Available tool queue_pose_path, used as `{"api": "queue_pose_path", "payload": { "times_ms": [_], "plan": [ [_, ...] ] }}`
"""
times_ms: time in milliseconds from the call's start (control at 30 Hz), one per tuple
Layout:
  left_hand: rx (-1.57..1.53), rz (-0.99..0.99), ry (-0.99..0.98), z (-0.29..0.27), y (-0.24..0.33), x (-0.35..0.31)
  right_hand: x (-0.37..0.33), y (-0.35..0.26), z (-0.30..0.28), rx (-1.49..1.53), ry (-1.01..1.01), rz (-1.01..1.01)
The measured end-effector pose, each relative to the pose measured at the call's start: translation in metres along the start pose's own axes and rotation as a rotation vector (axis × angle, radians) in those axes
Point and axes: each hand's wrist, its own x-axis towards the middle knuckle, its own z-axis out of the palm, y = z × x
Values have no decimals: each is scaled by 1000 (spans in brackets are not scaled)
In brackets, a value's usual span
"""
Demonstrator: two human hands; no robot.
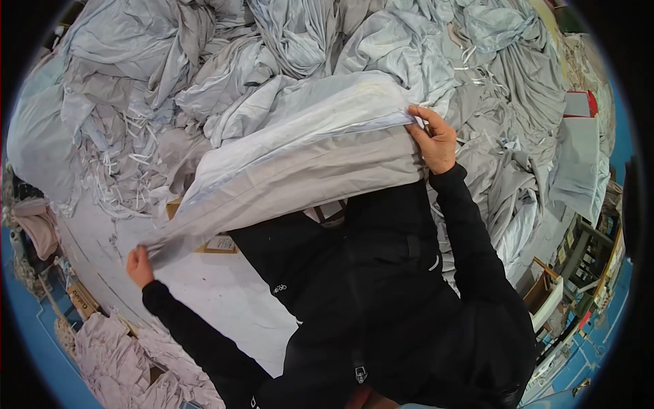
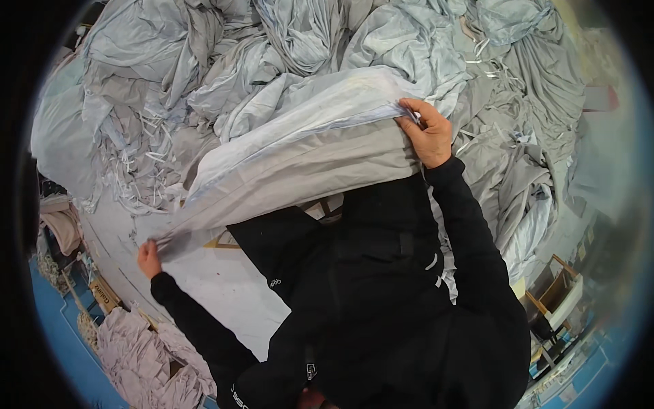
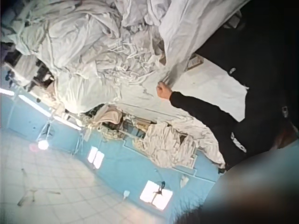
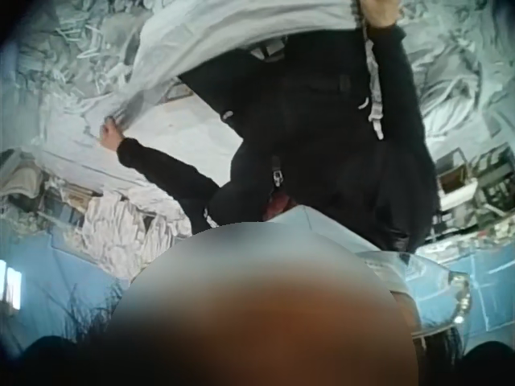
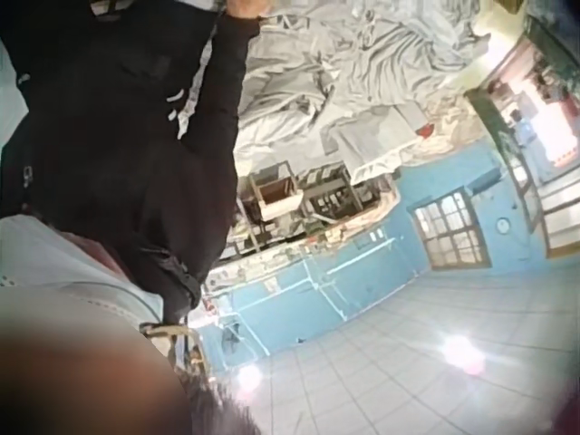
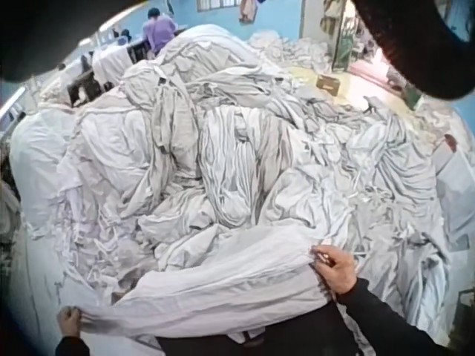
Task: Trimming loose threads from white pillow covers using a small cutting tool.
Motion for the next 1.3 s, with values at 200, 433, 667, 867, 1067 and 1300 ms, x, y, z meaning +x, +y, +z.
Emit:
{"api": "queue_pose_path", "payload": {
  "times_ms": [200, 433, 667, 867, 1067, 1300],
  "plan": [
    [-277, 312, 107, 98, 159, -28, 11, 34, -6, 165, 28, 33],
    [-188, 1050, -190, 200, 391, -131, 25, 54, 4, 203, 45, 70],
    [-406, 817, -403, 232, 416, -148, 27, 53, -20, 367, 101, 101],
    [-713, 599, -607, 117, 395, -148, -10, -68, -81, 18, -408, -184],
    [-662, 624, -291, 5, 309, -141, -38, -63, -76, -83, -165, -179],
    [-645, 451, 191, -73, 236, -139, -42, -20, -112, -292, 265, -201]
  ]
}}
